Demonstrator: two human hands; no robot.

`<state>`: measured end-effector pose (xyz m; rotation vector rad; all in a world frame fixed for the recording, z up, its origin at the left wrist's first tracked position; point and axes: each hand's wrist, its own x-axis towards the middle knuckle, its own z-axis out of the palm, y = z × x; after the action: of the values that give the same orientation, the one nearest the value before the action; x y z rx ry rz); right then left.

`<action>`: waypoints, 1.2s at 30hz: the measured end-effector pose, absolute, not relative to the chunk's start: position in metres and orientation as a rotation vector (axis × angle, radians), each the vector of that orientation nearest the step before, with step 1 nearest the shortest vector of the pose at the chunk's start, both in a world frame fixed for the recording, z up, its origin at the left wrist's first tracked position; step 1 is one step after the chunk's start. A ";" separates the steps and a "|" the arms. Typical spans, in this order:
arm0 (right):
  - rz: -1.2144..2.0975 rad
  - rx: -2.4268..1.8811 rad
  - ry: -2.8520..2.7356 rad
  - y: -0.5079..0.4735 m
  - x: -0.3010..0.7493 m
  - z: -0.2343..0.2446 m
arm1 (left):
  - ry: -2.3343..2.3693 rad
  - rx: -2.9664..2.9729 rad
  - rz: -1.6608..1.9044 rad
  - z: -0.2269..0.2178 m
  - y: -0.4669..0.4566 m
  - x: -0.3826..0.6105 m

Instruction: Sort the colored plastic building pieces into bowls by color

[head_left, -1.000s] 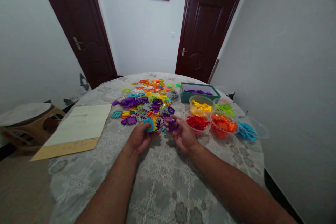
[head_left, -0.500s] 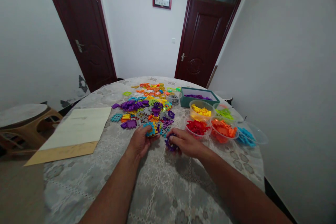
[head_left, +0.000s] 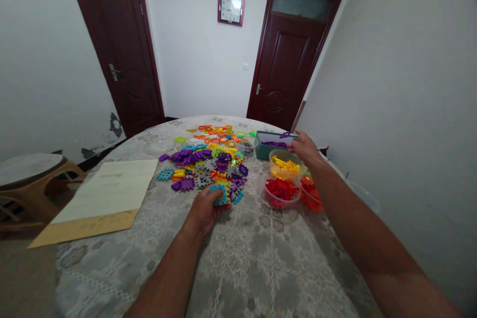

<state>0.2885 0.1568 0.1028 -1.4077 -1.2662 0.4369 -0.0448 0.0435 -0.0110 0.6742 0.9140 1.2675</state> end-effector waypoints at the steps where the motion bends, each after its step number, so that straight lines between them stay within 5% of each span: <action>1: 0.421 -1.424 -1.244 0.154 0.288 0.100 | 0.911 0.681 1.265 -0.011 0.043 -0.045; 10: 0.796 -1.317 -1.641 0.039 0.184 0.030 | 0.832 0.826 1.155 -0.006 0.034 -0.039; 24: 0.056 -1.279 -1.935 0.026 0.189 0.028 | 0.816 0.855 1.091 -0.007 0.032 -0.036; 29: -0.393 -1.656 -2.080 0.015 0.193 0.020 | 0.840 0.836 1.086 -0.009 0.034 -0.036; 36: -0.290 -1.813 -2.179 0.019 0.193 0.008 | 0.863 0.866 1.080 -0.009 0.033 -0.036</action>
<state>0.1931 0.0186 0.0080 -1.8135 -2.1794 -0.2902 -0.0360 0.0325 -0.0086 0.8662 0.8633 1.0796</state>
